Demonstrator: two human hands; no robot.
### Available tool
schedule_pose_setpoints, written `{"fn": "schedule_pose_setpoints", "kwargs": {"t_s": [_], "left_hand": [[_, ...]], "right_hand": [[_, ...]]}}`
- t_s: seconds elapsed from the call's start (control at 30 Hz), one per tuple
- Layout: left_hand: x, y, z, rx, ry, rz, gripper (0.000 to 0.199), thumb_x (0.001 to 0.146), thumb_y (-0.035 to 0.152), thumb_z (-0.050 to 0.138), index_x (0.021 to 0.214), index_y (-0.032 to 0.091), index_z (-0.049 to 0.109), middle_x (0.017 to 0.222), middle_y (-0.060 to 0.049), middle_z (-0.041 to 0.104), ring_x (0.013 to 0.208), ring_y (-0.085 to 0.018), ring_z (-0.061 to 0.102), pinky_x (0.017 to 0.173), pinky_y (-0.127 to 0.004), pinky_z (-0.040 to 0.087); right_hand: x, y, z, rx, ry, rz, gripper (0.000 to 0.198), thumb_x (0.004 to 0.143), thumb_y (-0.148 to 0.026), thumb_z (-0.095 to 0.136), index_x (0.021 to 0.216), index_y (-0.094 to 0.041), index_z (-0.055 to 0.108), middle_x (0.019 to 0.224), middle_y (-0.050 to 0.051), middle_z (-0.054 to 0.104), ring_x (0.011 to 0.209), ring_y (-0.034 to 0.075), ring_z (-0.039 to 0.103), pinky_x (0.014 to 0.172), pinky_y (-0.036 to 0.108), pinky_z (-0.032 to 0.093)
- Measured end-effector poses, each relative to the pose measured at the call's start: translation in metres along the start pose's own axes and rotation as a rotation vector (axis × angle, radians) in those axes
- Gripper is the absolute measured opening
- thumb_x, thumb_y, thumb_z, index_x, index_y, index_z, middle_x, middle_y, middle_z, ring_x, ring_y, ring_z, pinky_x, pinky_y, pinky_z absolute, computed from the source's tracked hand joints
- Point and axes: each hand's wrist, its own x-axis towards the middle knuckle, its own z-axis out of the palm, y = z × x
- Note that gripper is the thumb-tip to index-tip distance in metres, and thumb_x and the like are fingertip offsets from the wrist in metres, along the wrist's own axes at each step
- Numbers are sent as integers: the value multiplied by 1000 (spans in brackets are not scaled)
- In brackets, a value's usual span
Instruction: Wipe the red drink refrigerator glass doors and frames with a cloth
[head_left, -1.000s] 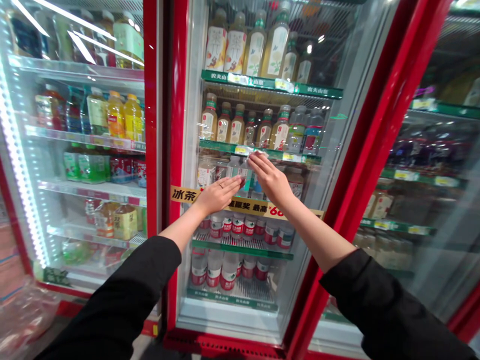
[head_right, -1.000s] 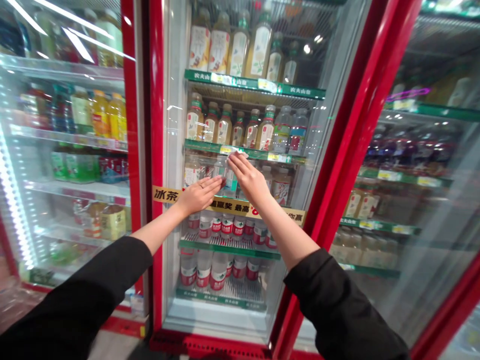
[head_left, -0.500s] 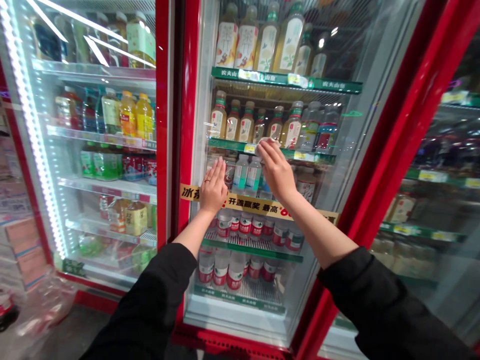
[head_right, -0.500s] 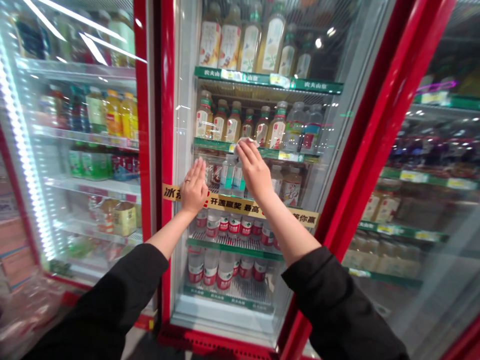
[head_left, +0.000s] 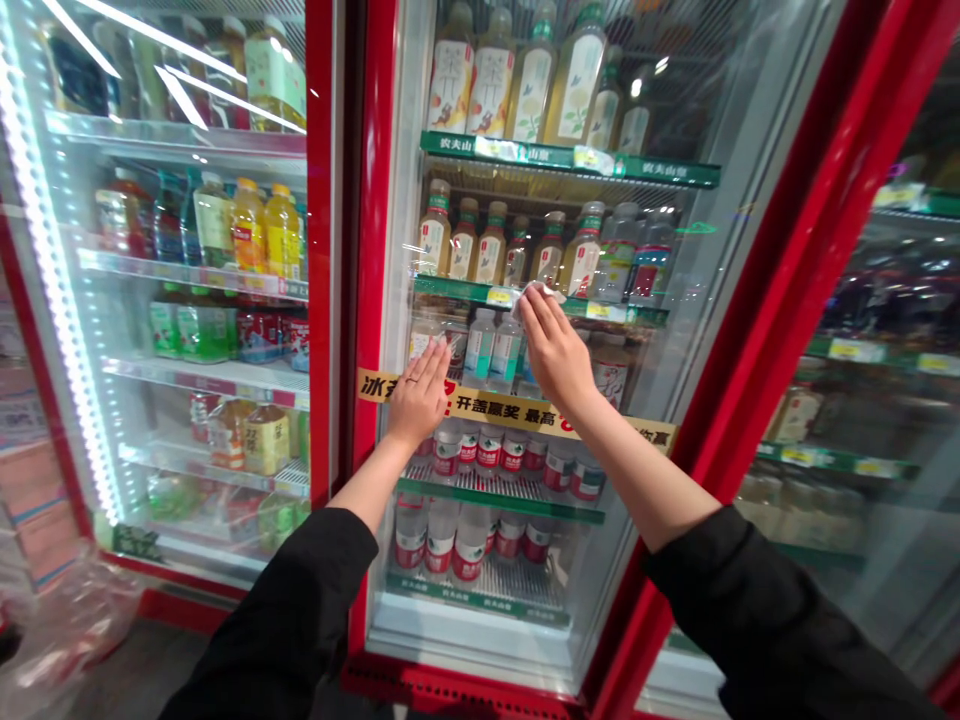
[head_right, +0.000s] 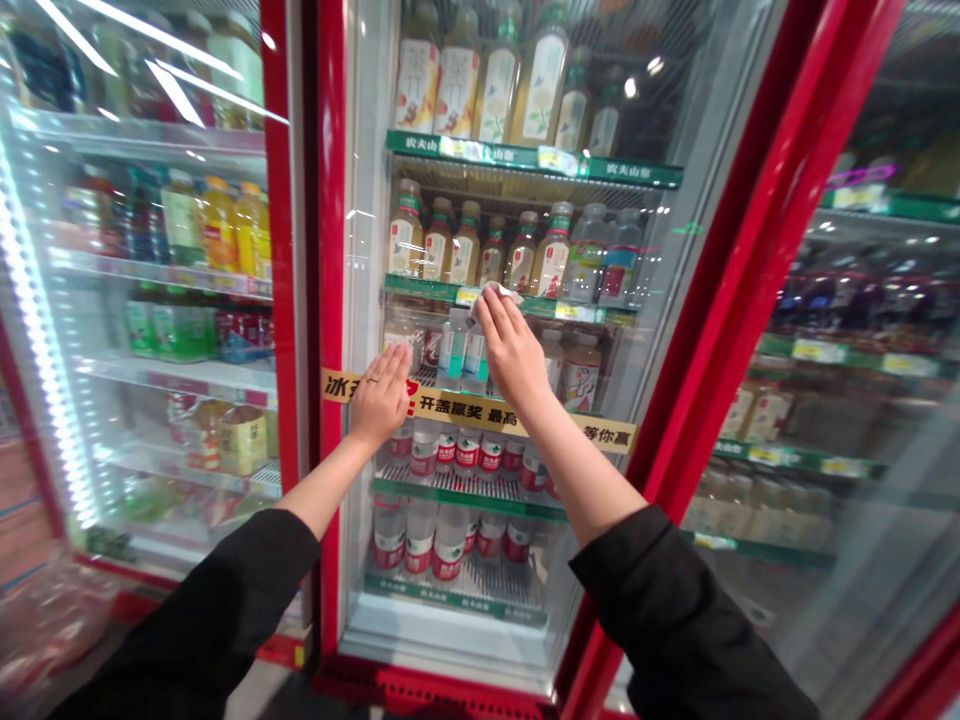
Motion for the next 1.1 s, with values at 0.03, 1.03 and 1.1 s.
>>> {"fn": "schedule_pose_setpoints", "kwargs": {"t_s": [0.03, 1.03, 1.1], "left_hand": [[0, 0, 0, 3, 5, 0, 86, 103, 9, 42, 179, 22, 2, 179, -6, 30, 167, -23, 34, 141, -43, 31], [1, 6, -1, -11, -41, -51, 82, 103, 10, 40, 179, 21, 11, 176, -6, 43, 164, -19, 42, 140, -39, 32], [1, 6, -1, -7, -9, -52, 82, 104, 10, 40, 179, 20, 9, 177, -6, 42, 165, -19, 42, 140, -40, 32]], "right_hand": [[6, -8, 9, -6, 32, 8, 66, 109, -7, 37, 172, -26, 43, 174, 4, 48, 166, 28, 39, 139, 55, 40], [45, 10, 3, -35, 10, -292, 72, 108, -7, 41, 176, -28, 31, 173, 9, 51, 163, 34, 45, 134, 63, 45], [57, 4, 14, -13, 63, -217, 74, 108, -6, 38, 177, -29, 28, 174, 8, 50, 164, 35, 42, 134, 65, 44]]}}
